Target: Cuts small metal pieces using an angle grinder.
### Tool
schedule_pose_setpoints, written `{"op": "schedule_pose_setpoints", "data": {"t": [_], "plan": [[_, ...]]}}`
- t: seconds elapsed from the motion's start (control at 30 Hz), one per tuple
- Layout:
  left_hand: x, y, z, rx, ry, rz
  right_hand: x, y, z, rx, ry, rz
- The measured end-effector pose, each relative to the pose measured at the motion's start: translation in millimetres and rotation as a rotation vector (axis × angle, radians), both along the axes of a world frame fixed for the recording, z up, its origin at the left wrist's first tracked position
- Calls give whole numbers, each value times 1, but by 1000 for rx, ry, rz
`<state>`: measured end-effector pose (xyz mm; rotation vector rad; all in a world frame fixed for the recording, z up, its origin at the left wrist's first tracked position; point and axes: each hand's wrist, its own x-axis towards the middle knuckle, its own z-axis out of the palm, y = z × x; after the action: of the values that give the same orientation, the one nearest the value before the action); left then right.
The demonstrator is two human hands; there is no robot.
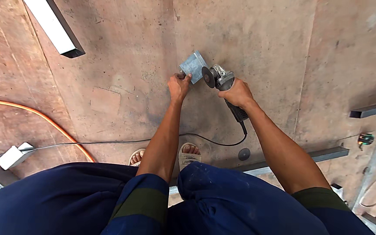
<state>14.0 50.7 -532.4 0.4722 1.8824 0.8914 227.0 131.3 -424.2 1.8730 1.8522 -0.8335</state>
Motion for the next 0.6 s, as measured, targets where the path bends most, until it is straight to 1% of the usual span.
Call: {"op": "schedule_pose_setpoints", "data": {"t": [0.1, 0.33, 0.6], "plan": [[1, 0, -2, 26, 0, -2, 0, 0, -1, 0, -17, 4], [0, 3, 8, -11, 38, -36, 2, 0, 1, -3, -5, -3], [-1, 5, 9, -20, 73, -70, 2, 1, -2, -1, -25, 26]]}}
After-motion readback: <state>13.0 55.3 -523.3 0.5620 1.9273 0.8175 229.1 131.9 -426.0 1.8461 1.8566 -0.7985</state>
